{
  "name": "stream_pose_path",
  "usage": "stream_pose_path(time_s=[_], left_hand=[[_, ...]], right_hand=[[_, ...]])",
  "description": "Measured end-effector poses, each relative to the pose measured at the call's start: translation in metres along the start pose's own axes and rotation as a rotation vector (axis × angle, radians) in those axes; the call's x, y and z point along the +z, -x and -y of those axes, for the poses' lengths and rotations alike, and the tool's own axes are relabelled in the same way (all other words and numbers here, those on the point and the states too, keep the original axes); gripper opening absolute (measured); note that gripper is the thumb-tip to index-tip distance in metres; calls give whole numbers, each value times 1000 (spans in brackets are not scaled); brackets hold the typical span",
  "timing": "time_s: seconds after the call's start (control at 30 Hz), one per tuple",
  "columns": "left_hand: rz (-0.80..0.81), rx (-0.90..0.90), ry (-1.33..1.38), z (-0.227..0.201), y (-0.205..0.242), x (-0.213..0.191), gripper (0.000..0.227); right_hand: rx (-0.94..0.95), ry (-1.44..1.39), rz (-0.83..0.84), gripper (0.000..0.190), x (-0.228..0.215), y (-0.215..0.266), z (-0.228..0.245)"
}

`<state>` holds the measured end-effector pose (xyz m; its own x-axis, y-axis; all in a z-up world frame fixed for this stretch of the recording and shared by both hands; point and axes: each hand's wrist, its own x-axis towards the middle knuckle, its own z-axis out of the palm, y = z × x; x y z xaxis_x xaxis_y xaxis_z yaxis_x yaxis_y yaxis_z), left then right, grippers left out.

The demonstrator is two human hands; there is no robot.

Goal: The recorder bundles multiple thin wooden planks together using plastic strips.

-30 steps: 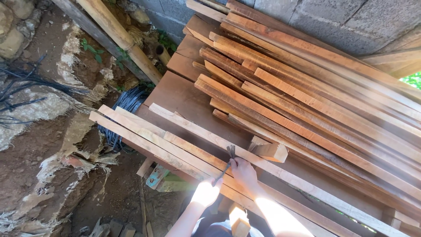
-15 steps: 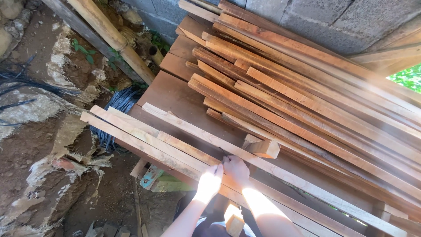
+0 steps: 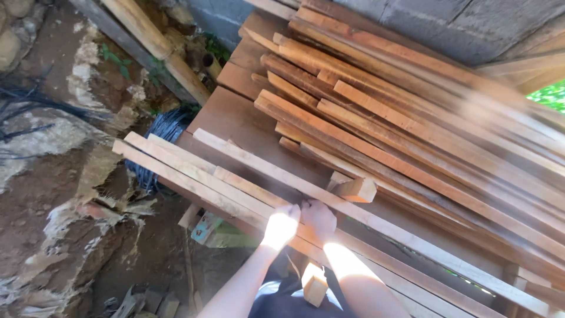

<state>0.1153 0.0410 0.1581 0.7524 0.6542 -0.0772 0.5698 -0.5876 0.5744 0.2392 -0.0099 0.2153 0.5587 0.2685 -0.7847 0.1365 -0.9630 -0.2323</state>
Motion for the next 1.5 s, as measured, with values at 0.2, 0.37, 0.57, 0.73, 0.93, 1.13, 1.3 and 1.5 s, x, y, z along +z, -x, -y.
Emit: stream_pose_path(time_s=[0.2, 0.37, 0.57, 0.73, 0.93, 1.13, 1.3, 1.5], left_hand=[[308, -450, 392, -60, 45, -95, 38], [173, -161, 250, -44, 56, -76, 34], [181, -236, 345, -48, 55, -91, 31], [346, -551, 499, -44, 44, -88, 35], [308, -799, 854, -57, -2, -72, 36], [88, -983, 772, -39, -25, -4, 29], [23, -958, 742, -31, -24, -19, 36], [1345, -745, 2033, 192, -32, 130, 51]], right_hand=[[-28, -247, -188, 43, 3, 25, 3], [-30, -258, -214, 44, -13, 46, 13], [-117, -207, -270, 42, 2, 27, 1], [-248, -193, -211, 46, -5, 24, -9], [-211, -154, -1, 43, -3, 4, -16], [-202, -139, -32, 42, -6, 4, -13], [-329, -420, 21, 37, 13, -23, -33], [-352, -424, 126, 41, -22, 10, -28]])
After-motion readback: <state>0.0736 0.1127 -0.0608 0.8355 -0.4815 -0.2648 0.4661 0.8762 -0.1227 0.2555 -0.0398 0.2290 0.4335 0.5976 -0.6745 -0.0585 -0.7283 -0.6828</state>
